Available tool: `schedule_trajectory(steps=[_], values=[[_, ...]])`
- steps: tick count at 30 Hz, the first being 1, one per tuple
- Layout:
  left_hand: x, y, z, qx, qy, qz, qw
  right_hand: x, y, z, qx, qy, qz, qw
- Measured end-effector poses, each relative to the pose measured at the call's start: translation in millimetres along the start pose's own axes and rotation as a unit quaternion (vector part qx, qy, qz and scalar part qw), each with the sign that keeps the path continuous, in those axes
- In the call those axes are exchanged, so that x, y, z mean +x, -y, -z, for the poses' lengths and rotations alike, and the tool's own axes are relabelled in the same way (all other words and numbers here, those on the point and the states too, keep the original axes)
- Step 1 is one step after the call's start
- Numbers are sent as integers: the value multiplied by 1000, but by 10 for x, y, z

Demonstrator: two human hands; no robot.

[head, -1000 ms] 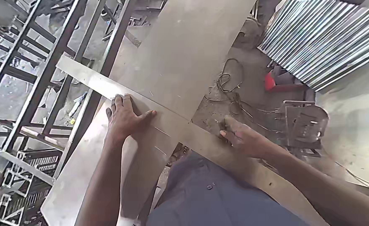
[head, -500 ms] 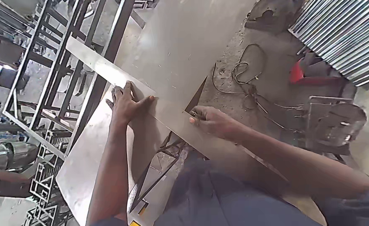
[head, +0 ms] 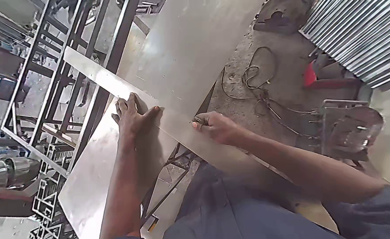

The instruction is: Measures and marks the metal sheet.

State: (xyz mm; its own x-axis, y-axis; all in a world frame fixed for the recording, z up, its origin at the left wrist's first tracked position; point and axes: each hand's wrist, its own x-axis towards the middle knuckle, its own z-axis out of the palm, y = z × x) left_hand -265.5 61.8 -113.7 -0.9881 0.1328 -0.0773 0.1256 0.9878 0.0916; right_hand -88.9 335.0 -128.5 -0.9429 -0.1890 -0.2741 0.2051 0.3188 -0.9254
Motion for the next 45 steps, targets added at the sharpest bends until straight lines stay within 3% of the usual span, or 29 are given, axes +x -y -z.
schedule_trajectory(steps=[45], values=[[-91,-80,38,4,6,16,1000,-17,70,73,37,22,-23,999]])
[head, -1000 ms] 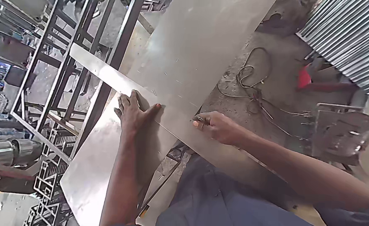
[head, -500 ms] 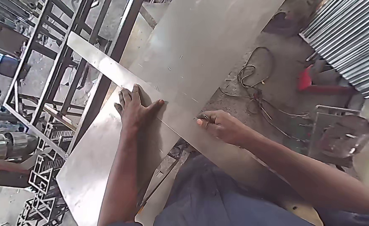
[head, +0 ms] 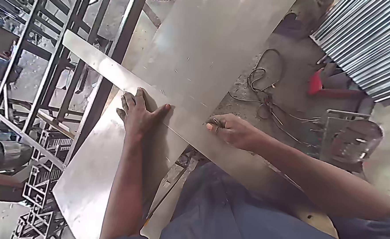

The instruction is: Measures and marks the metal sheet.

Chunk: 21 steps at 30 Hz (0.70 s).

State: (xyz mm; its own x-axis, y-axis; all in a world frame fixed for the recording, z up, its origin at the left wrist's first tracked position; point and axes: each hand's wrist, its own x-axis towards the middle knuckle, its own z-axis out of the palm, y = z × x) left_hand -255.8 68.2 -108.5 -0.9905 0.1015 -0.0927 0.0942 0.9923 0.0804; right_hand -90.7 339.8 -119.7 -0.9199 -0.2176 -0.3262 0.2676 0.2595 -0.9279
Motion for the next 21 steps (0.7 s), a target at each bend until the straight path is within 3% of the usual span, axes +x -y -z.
schedule_trajectory(steps=[3,7,11,16,21], values=[[25,-10,53,7,18,5,1000,7,-48,9,-19,0,15,1000],[76,-34,188,33,46,-11,998,-206,225,221,-278,-20,-30,960],[110,-82,276,56,87,-23,994,-264,679,407,-354,-57,45,933],[144,-171,341,81,127,-30,988,537,1064,403,-447,-19,85,890],[200,-207,330,87,150,-25,985,1279,1172,183,-525,-25,50,849]])
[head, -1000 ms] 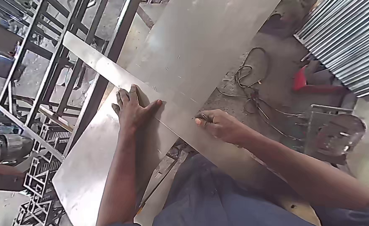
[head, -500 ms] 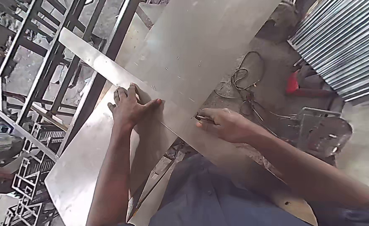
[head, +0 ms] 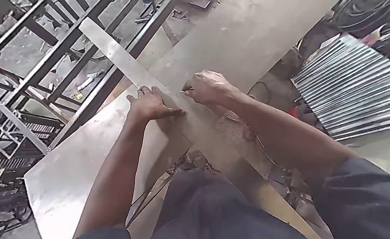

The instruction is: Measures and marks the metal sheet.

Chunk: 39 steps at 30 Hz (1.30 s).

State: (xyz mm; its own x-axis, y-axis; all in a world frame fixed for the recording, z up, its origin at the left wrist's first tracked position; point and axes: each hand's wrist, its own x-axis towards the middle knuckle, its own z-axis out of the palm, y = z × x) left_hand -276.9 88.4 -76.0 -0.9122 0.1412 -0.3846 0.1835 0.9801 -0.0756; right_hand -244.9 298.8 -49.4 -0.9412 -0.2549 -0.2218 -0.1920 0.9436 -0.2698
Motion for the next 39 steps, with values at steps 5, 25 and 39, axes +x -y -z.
schedule_trajectory(steps=[5,25,39], values=[[-8,-24,12,-11,8,10,1000,295,221,95,-35,17,12,999],[-34,-59,71,-9,16,16,1000,-796,148,190,-111,88,60,988],[-61,55,276,9,-80,-109,991,-2748,-295,-1502,341,-180,-182,905]])
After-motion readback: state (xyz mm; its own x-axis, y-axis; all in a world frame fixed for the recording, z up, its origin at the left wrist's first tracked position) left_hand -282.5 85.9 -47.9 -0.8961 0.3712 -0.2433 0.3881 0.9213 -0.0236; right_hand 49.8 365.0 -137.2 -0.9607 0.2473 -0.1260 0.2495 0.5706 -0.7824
